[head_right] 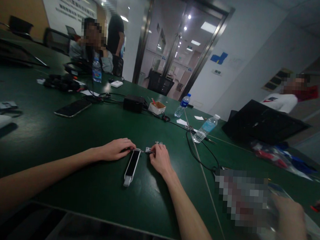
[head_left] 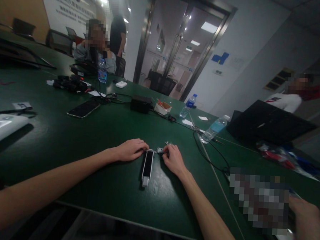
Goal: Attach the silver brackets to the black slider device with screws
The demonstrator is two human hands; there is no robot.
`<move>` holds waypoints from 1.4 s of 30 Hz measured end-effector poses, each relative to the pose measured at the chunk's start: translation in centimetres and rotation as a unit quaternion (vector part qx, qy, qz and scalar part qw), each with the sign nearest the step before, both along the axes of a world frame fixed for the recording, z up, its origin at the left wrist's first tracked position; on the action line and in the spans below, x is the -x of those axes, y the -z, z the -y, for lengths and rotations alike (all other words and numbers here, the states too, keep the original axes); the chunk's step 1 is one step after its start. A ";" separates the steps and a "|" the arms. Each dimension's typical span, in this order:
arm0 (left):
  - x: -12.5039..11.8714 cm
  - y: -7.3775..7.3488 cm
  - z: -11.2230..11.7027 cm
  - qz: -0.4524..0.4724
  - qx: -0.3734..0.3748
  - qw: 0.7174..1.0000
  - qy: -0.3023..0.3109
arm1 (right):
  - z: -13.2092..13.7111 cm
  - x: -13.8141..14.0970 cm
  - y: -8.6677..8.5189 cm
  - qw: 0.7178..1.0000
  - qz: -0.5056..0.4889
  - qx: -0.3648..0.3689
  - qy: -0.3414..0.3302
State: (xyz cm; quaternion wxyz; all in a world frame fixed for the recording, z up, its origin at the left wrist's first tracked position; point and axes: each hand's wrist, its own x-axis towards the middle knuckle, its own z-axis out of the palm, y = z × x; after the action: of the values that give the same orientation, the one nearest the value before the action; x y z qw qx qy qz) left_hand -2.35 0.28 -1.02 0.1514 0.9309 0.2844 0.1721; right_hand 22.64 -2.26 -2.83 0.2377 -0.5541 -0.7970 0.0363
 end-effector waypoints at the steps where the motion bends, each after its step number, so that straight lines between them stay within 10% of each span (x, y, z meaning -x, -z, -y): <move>1: 0.0 -0.1 0.0 -0.001 0.002 1.000 0.000 | 0.0 0.0 0.0 1.000 0.003 0.002 0.001; 24: 0.0 0.2 -0.1 -0.003 -0.007 1.000 0.002 | 0.3 -0.3 -1.4 0.993 0.075 0.016 0.085; 42: 0.1 0.5 -0.2 0.004 -0.009 1.000 0.007 | -2.4 -4.0 1.1 0.986 0.067 0.008 0.149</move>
State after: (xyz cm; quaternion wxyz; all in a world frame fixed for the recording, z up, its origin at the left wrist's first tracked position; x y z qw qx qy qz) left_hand -2.46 0.52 -1.47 0.1452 0.9335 0.2758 0.1774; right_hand 26.61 0.11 -3.89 0.1822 -0.6702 -0.7189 -0.0299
